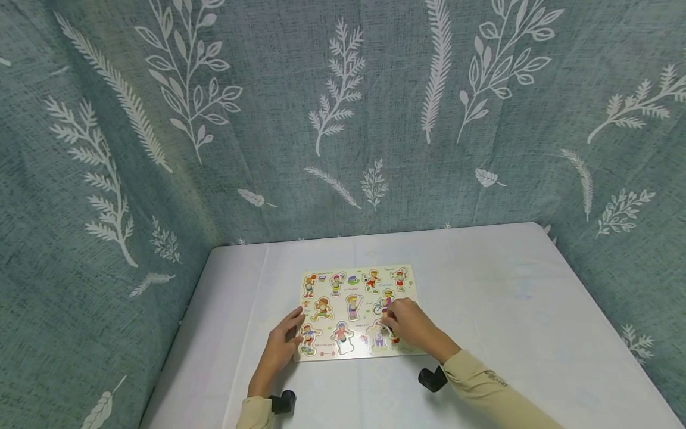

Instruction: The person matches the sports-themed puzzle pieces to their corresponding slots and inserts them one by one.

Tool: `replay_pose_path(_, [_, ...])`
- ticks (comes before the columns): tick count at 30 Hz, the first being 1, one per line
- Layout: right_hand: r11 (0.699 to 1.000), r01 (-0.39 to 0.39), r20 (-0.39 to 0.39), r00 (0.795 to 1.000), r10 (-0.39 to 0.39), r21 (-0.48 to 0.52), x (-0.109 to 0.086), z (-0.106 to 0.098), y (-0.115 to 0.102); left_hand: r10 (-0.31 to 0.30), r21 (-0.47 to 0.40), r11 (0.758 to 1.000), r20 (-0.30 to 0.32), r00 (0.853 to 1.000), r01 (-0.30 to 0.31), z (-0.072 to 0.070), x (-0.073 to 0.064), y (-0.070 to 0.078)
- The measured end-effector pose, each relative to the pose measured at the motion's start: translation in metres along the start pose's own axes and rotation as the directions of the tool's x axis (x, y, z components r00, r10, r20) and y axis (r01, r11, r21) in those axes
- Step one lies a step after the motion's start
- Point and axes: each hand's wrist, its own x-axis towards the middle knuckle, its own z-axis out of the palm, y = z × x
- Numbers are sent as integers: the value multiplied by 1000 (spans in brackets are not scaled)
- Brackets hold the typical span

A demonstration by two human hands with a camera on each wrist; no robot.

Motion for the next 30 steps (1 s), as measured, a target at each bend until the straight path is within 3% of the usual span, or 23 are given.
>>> replay_pose_path(8, [999,-6,37,999,7,-38,3,21,-10,0,3,1000,3,1000,0,0,0,2])
replay_pose_path(13, [995,35,28,999,-32,-90,4,31,-15,-3,-1,1000,-4,1000,3,0,-1,1])
replay_pose_path(19, [987,24,-36,999,-30,-157,3,44,-15,10,-12,1000,9,1000,-10,-1,0,0])
replay_pose_path(30, [994,-60,-132,990,47,-92,0,52,-13,-5,-25,1000,2,1000,5,-2,-1,2])
